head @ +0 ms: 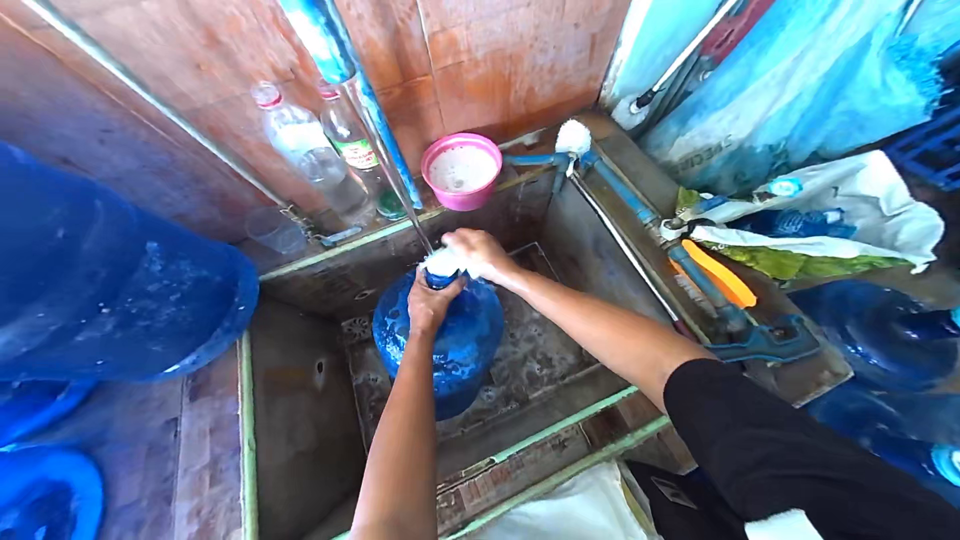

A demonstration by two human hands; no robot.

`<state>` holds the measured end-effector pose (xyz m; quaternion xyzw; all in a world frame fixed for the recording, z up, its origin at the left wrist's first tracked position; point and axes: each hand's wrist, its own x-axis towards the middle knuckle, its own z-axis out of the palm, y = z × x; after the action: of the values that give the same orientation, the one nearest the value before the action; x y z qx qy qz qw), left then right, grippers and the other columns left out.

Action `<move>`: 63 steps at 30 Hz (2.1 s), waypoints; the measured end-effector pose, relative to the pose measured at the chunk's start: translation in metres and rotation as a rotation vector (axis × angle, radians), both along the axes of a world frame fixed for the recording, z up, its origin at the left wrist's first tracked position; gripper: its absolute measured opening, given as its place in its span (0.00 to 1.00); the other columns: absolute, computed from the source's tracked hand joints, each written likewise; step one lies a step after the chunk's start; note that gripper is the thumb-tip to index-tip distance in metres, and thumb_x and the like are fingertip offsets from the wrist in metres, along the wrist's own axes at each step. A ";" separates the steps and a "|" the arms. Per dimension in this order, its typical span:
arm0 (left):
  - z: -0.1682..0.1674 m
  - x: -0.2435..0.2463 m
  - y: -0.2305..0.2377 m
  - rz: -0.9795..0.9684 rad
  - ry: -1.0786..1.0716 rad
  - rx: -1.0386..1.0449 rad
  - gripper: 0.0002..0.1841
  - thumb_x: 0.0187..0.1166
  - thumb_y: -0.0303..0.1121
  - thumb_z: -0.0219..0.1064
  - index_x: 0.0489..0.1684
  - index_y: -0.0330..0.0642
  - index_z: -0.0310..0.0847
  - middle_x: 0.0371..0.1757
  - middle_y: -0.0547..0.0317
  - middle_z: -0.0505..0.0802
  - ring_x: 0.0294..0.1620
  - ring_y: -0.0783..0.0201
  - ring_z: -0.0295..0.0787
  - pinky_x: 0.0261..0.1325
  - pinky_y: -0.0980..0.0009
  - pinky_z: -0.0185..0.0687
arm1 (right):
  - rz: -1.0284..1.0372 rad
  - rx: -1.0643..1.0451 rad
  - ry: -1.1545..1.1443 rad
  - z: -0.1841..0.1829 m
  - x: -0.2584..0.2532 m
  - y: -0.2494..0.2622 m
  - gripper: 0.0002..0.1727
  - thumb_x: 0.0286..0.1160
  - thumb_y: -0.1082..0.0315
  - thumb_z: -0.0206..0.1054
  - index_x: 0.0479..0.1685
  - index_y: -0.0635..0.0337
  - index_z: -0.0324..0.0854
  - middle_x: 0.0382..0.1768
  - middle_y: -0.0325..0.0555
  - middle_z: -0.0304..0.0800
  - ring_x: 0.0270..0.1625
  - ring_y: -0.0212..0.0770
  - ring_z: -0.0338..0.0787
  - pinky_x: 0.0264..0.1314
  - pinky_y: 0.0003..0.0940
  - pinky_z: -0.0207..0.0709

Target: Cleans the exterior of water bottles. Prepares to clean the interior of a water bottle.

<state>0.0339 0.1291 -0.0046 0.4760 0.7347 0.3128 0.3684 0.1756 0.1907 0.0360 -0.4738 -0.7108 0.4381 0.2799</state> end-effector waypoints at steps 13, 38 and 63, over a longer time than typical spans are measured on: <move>-0.011 0.006 -0.006 -0.008 0.051 0.129 0.39 0.69 0.47 0.82 0.75 0.35 0.70 0.62 0.31 0.88 0.66 0.36 0.86 0.68 0.35 0.76 | -0.153 -0.052 0.061 0.027 0.053 0.010 0.21 0.95 0.62 0.49 0.75 0.66 0.74 0.56 0.58 0.89 0.39 0.44 0.94 0.42 0.41 0.90; -0.015 0.030 -0.030 0.169 -0.182 0.307 0.44 0.70 0.42 0.79 0.85 0.36 0.59 0.72 0.37 0.84 0.72 0.49 0.82 0.75 0.50 0.77 | -0.183 -0.178 -0.442 -0.019 0.203 -0.318 0.19 0.86 0.67 0.58 0.67 0.68 0.84 0.66 0.68 0.85 0.68 0.63 0.87 0.73 0.56 0.77; -0.009 0.042 -0.016 0.287 0.116 0.274 0.50 0.71 0.46 0.79 0.89 0.28 0.52 0.80 0.34 0.77 0.84 0.52 0.73 0.85 0.63 0.65 | -0.816 -0.016 -0.673 -0.055 0.297 -0.217 0.34 0.75 0.47 0.74 0.71 0.64 0.79 0.67 0.70 0.80 0.66 0.71 0.83 0.67 0.68 0.75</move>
<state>0.0756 0.1127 -0.0136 0.4294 0.7655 0.4313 0.2089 0.4730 -0.0268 -0.0186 -0.8284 -0.5158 0.1227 0.1804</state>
